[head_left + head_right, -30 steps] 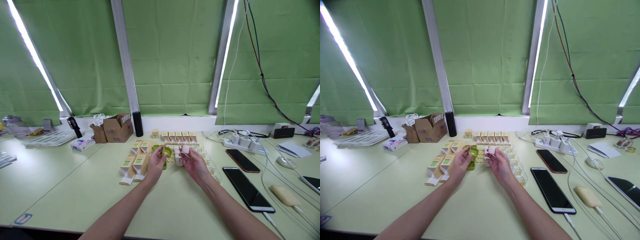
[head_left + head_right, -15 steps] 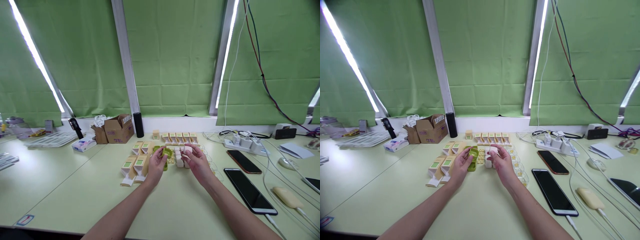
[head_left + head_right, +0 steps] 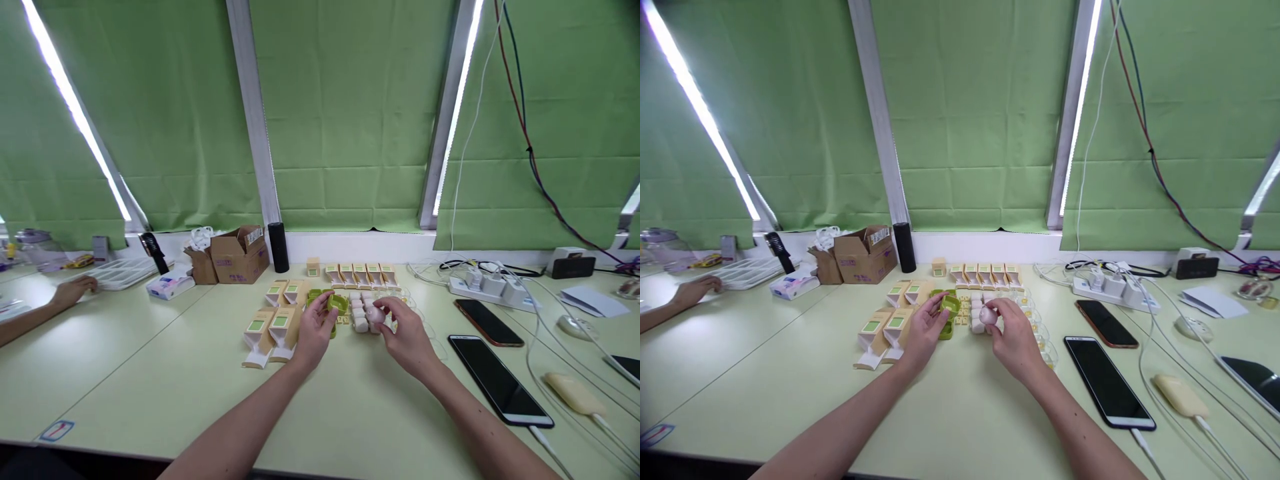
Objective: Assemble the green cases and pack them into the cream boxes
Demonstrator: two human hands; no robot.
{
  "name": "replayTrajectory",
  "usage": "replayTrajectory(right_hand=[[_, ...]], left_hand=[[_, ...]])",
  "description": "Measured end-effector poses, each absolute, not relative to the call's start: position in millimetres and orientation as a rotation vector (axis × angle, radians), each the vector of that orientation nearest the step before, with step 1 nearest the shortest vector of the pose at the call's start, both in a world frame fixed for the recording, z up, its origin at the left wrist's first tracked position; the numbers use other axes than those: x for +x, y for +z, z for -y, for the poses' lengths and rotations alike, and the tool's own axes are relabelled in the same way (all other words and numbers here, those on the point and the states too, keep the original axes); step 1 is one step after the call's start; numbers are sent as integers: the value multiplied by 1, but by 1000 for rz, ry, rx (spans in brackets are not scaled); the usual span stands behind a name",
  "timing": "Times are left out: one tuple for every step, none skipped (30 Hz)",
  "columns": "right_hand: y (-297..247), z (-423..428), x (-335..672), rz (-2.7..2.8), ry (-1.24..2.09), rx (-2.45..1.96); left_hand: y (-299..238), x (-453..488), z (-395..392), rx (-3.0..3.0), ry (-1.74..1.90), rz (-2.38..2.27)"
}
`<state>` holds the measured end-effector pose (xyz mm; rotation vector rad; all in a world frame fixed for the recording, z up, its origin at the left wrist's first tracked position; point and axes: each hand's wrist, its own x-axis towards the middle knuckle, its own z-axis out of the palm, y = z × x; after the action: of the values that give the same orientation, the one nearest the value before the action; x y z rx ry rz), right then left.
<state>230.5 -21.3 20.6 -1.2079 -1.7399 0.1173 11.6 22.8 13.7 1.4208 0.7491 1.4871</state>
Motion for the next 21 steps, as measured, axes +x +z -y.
replayTrajectory(right_hand=[[18,22,232,1796,71,-1228],[16,23,233,1846,35,-1256],[15,23,233,1891,7,-1291],[14,24,233,1933,-17,-1333],[14,25,233,1971,-43,-1378],[15,26,233,2009,-74,-1423],[16,28,232,2049,-112,-1466],[17,29,232,2091,-155,-1505],[18,30,231,2128,-198,-1541],[19,31,230,2160,-236,-1571],[20,32,230,2184,-268,-1597],[20,32,229,2203,-291,-1618],[21,33,229,2215,-307,-1638],[22,33,229,2223,-318,-1658],[23,33,228,2229,-326,-1675],[23,33,228,2236,-330,-1692],[24,33,228,2242,-332,-1707],[25,33,228,2249,-334,-1718],[25,33,228,2258,-337,-1726],[26,33,228,2269,-338,-1734],[26,33,227,2282,-337,-1741]], left_hand=[[13,12,-24,1417,1490,-749],[12,11,-24,1414,1489,-749],[11,11,-25,1412,1485,-749],[10,11,-25,1413,1481,-751],[10,11,-25,1415,1478,-752],[10,11,-25,1419,1477,-752],[10,11,-25,1425,1477,-750],[10,11,-25,1432,1477,-748],[10,11,-25,1439,1478,-748],[11,11,-24,1445,1477,-750],[11,11,-24,1449,1475,-754],[11,11,-24,1452,1470,-758],[11,11,-23,1456,1465,-762],[10,11,-24,1459,1460,-765],[10,11,-24,1464,1456,-767],[9,11,-24,1470,1451,-770],[9,11,-24,1476,1447,-772],[8,11,-25,1481,1445,-773],[8,11,-25,1483,1443,-773],[7,11,-25,1484,1443,-772],[7,11,-25,1483,1444,-769]])
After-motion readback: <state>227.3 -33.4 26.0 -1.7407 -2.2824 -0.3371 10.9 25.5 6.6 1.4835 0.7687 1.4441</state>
